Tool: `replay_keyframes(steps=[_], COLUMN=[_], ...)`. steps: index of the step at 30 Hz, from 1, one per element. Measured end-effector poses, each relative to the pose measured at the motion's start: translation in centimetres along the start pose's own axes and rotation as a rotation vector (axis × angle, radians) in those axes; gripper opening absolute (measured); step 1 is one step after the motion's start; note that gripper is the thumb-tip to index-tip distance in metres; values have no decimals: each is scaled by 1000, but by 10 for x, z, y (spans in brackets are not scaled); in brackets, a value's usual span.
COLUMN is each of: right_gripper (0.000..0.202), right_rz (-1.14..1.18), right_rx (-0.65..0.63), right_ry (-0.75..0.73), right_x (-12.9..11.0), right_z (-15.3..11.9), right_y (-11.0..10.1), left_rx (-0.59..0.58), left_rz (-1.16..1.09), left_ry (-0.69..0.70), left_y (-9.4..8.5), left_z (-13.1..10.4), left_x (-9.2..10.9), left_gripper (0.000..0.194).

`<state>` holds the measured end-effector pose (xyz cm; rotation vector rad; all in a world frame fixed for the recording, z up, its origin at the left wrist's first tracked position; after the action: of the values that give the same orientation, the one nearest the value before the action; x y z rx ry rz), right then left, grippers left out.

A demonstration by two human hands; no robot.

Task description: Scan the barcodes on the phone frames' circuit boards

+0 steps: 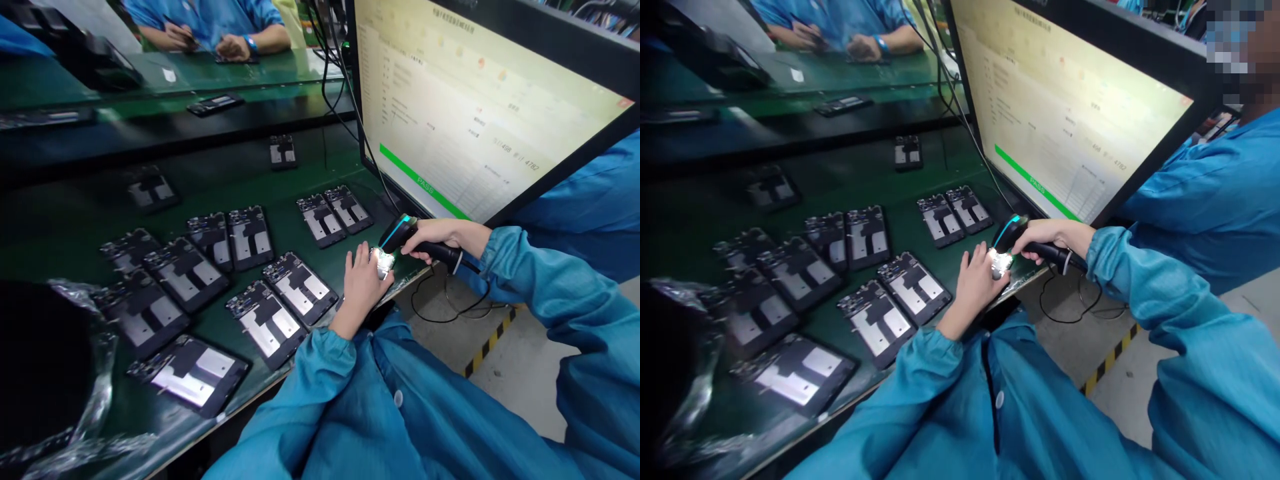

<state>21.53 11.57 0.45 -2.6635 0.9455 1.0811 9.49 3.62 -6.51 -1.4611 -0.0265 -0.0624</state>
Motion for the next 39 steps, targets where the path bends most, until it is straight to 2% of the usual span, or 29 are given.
replay_keyframes(steps=[16, 24, 31, 39], right_gripper=[30, 24, 28, 29], right_rz=[10, -6, -67, -132], right_rx=[26, 37, -46, -115], right_ry=[-61, -41, 50, 128], right_x=[-1, 3, 9, 13], right_z=[-13, -17, -12, -5], right_y=[-1, -2, 3, 12], left_rx=[19, 26, 65, 66], left_rz=[-21, -32, -78, -73], left_ry=[38, 71, 178, 199], left_y=[1, 0, 1, -1], left_z=[-8, -12, -23, -26], left_x=[1, 2, 5, 6], left_gripper=[59, 61, 58, 60])
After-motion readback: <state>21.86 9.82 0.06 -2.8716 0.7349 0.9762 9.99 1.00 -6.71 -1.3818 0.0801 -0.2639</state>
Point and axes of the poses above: each hand's wrist, its own z-axis towards the middle knuckle, its own y-axis out of the palm, x = y × z, the point moved 7 cm from there along z, towards the middle knuckle, and after that the axes turned 13 degrees about z, right-handed, at the moved point
